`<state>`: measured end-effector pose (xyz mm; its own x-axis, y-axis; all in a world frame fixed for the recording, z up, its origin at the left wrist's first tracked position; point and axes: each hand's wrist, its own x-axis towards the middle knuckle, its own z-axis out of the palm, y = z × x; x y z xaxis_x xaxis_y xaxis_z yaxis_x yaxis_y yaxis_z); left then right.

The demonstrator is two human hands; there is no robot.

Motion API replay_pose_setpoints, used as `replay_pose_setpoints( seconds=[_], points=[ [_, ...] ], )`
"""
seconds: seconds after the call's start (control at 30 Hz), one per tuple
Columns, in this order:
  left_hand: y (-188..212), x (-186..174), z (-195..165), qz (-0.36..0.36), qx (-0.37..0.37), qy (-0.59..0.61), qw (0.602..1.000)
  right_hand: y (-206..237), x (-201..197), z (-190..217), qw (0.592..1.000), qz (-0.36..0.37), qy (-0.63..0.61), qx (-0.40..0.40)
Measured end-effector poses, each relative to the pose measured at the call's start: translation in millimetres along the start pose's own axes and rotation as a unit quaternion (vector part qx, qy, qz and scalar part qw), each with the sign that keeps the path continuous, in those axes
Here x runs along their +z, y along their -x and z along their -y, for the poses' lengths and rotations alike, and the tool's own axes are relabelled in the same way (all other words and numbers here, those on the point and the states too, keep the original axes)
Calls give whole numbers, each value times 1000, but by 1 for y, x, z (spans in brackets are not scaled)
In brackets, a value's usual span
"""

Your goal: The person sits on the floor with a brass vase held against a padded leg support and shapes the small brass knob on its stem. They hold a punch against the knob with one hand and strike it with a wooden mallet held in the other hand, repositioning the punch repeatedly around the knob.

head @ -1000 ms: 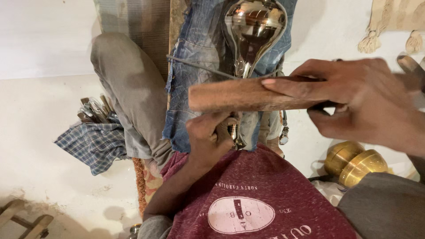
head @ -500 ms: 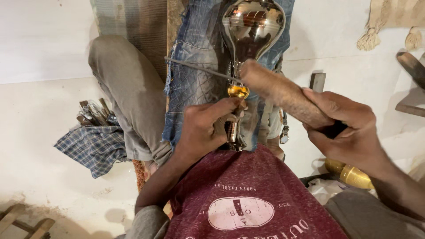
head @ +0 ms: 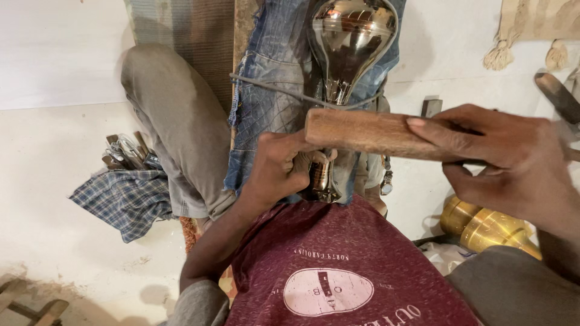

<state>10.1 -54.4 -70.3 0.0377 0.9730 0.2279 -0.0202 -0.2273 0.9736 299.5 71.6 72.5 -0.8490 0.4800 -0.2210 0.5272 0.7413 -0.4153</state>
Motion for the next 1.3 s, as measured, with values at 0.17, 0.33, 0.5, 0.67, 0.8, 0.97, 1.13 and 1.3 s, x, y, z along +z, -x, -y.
replay_pose_setpoints(
  seconds=[0.17, 0.33, 0.5, 0.67, 0.8, 0.97, 1.13, 1.3],
  points=[
    [4, 5, -1, -32, -27, 24, 999, -35, -25, 13, 999, 33, -31, 30],
    [10, 6, -7, -54, -68, 38, 995, -46, -22, 14, 986, 31, -130, 95],
    [13, 10, -8, -73, -77, 65, 992, -60, -20, 15, 958, -38, -279, 62],
    [16, 24, -10, -150, -80, 42, 985, -83, -40, 39, 982, 74, -145, 100],
    [19, 29, -6, -183, -73, -7, 980, -94, -49, 43, 964, 219, 33, 144],
    [22, 26, 6, -148, -70, 47, 985, -87, -44, 32, 980, 109, -137, 96],
    [23, 21, 12, -112, -45, 35, 992, -72, -41, 32, 980, 173, 31, 89],
    [18, 7, 23, -45, 10, 46, 998, -62, -44, 29, 980, 167, 7, 111]
  ],
)
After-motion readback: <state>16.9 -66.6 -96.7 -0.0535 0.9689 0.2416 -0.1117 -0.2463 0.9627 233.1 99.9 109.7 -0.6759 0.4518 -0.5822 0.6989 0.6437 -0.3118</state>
